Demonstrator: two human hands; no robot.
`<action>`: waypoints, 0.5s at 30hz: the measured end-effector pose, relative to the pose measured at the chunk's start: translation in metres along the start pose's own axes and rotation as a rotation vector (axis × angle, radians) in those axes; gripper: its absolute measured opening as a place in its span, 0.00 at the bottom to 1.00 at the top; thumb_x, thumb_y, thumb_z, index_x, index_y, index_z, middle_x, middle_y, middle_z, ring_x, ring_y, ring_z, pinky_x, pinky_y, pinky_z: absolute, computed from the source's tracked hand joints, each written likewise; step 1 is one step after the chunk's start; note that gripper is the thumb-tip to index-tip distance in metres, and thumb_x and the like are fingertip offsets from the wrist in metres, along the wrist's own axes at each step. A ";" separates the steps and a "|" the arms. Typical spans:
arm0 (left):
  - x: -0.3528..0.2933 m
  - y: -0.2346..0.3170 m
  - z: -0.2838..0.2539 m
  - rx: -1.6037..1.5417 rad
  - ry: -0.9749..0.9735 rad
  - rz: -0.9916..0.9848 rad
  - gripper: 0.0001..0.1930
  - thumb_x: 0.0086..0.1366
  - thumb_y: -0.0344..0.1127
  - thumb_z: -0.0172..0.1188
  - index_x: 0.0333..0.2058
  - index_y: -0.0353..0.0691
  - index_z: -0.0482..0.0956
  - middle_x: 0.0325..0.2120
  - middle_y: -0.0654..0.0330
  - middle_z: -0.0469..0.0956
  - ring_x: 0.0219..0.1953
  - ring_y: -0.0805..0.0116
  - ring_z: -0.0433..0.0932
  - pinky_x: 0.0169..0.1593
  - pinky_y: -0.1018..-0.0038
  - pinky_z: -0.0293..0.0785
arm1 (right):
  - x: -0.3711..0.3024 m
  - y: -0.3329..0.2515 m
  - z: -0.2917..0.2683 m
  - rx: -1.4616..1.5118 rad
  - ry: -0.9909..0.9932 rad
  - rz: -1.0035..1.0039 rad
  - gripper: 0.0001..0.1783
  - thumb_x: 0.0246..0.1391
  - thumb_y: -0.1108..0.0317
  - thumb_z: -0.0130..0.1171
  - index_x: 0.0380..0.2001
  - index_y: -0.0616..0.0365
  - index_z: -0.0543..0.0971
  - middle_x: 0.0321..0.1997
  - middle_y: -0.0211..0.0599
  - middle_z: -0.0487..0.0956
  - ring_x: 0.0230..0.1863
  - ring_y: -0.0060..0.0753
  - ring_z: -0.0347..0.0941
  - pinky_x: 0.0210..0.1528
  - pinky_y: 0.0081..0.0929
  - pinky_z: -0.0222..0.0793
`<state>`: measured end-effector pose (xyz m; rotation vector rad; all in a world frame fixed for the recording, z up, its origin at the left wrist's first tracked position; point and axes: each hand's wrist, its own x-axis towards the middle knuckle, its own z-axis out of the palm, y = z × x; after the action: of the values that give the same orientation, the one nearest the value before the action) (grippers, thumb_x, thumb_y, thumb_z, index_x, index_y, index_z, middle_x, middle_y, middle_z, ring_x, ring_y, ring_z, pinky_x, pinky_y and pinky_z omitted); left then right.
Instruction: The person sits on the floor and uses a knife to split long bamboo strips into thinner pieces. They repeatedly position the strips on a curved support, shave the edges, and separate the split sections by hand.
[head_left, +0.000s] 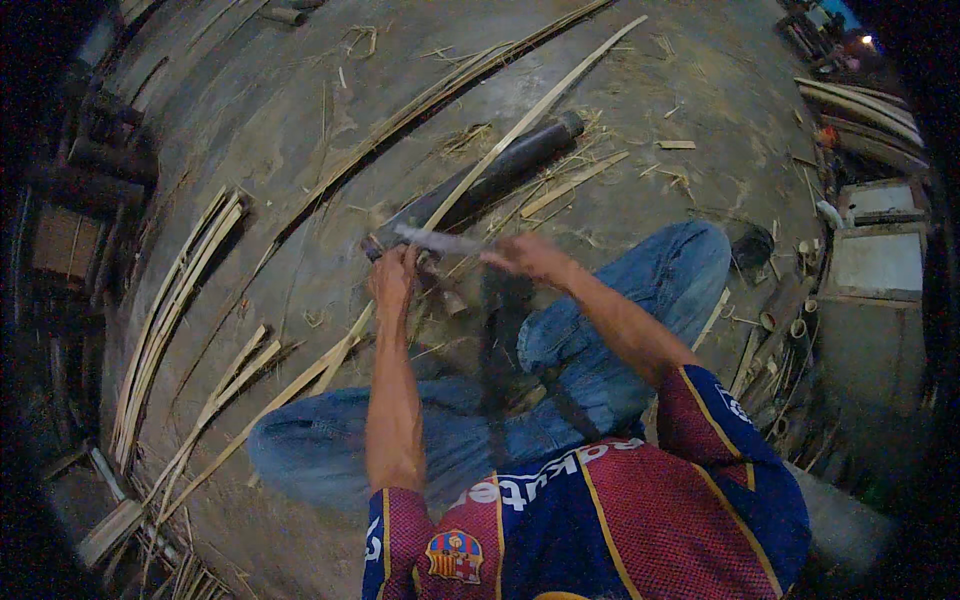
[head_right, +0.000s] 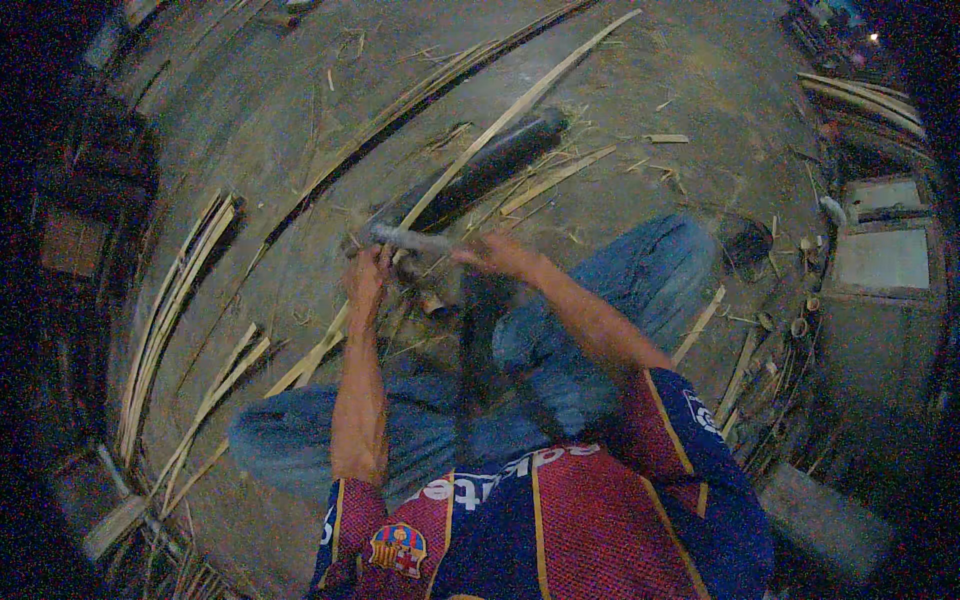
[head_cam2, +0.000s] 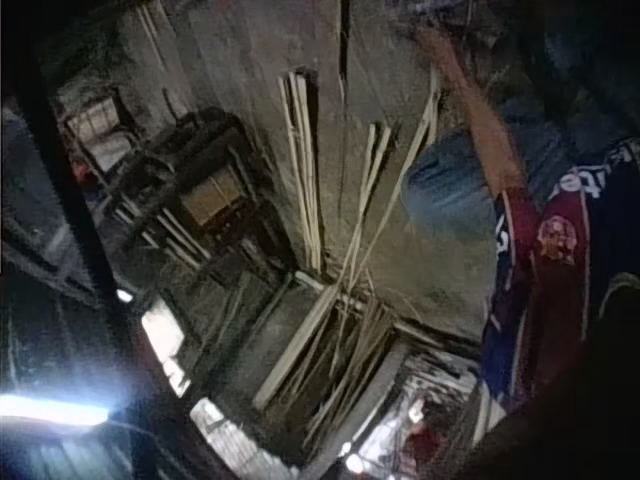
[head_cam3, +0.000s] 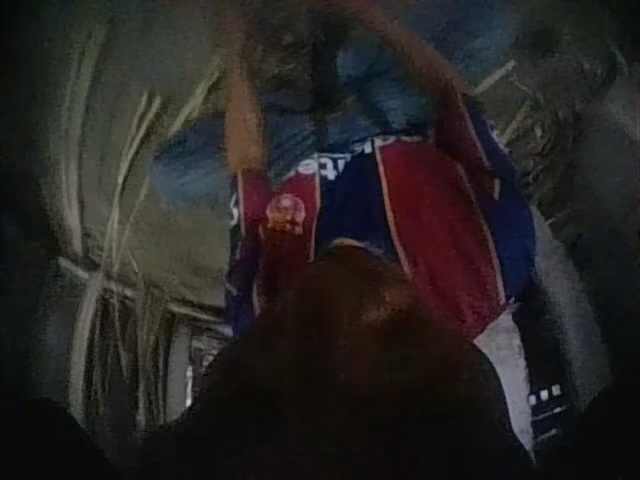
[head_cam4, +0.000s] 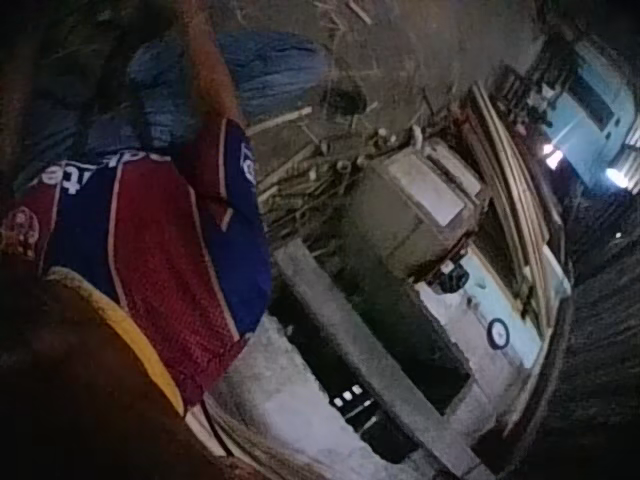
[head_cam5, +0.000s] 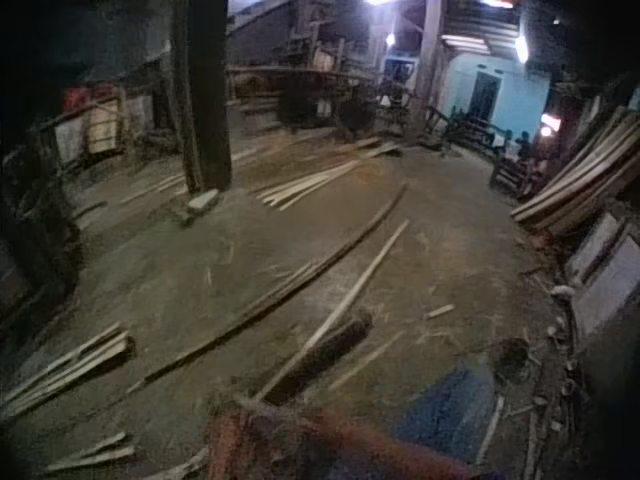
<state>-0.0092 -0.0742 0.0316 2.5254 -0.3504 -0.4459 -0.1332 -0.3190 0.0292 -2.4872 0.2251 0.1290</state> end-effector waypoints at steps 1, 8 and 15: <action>-0.003 -0.005 -0.005 0.049 0.017 0.000 0.23 0.62 0.58 0.51 0.30 0.43 0.81 0.28 0.50 0.80 0.34 0.45 0.77 0.36 0.56 0.70 | 0.007 -0.003 -0.007 -0.012 -0.007 0.029 0.31 0.55 0.40 0.53 0.25 0.62 0.79 0.24 0.54 0.77 0.28 0.57 0.75 0.33 0.46 0.69; 0.002 -0.020 0.000 0.006 0.035 0.033 0.24 0.62 0.60 0.51 0.34 0.44 0.81 0.30 0.50 0.80 0.37 0.46 0.78 0.40 0.54 0.70 | 0.007 -0.002 -0.015 -0.044 0.055 0.067 0.32 0.56 0.40 0.51 0.25 0.64 0.79 0.22 0.54 0.76 0.27 0.58 0.74 0.33 0.46 0.69; 0.003 -0.016 -0.010 -0.008 -0.096 -0.053 0.23 0.61 0.60 0.52 0.34 0.46 0.83 0.28 0.50 0.80 0.36 0.48 0.78 0.41 0.55 0.70 | 0.016 0.020 -0.015 -0.020 0.025 0.045 0.31 0.56 0.40 0.51 0.30 0.63 0.78 0.26 0.54 0.78 0.31 0.58 0.75 0.35 0.48 0.70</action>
<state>0.0000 -0.0572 0.0299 2.5161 -0.3179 -0.5895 -0.1211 -0.3458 0.0269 -2.5057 0.2920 0.1189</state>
